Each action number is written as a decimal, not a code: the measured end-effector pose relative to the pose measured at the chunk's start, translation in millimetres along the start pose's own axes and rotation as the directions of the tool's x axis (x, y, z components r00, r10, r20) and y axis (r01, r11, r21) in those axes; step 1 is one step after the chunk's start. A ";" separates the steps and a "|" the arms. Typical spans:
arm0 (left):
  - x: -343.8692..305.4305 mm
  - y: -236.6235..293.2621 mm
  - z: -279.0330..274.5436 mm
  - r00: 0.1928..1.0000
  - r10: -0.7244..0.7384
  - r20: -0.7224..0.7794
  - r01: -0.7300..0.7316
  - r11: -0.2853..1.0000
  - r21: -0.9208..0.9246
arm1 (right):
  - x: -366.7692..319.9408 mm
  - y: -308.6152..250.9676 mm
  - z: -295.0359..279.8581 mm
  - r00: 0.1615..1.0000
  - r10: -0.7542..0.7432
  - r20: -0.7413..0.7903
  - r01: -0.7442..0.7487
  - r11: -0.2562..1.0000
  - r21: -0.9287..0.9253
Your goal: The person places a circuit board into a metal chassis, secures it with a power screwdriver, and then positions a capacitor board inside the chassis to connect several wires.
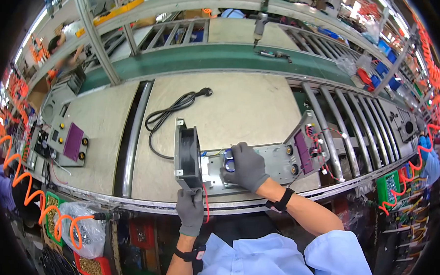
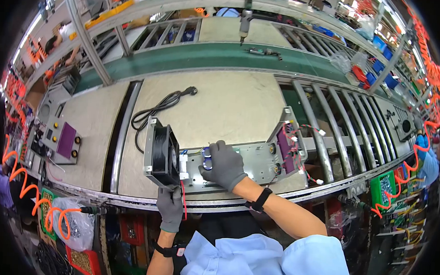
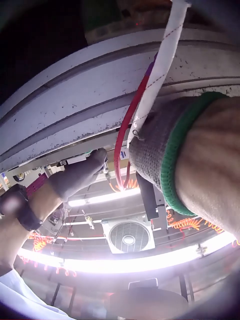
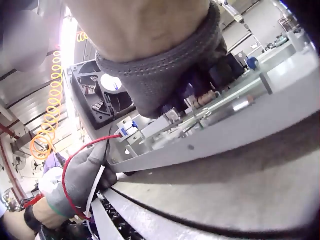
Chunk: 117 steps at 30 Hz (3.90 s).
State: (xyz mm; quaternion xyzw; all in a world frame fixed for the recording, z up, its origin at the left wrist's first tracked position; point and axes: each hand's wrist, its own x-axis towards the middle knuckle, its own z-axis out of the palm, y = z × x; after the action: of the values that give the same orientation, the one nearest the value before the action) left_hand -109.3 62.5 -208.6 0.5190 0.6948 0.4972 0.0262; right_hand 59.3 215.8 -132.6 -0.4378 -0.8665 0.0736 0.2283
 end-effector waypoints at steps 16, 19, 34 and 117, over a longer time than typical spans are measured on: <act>-3.0 6.0 -3.8 1.000 -0.013 0.003 0.013 0.999 0.032 | 54.1 -3.4 -331.8 0.884 -0.060 0.464 -0.134 0.917 0.375; -4.9 -2.1 0.4 1.000 -0.007 -0.008 0.007 1.000 0.026 | 116.4 46.6 -344.5 0.897 0.113 0.428 -0.249 0.928 0.276; -9.5 1.9 5.5 0.945 -0.316 0.085 0.314 0.949 0.033 | 446.1 292.1 -103.5 0.956 0.248 -0.153 -0.179 0.914 0.365; -69.9 113.7 81.7 0.888 0.280 0.364 -0.351 0.925 0.147 | -111.7 63.0 -56.0 0.885 0.427 -0.184 0.032 0.340 0.940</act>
State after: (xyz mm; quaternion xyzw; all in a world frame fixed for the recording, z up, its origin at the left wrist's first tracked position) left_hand 47.0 60.7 -201.6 0.7024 0.6342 0.3231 0.0083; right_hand 187.9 161.4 -140.8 -0.3420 -0.5442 0.4833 0.5944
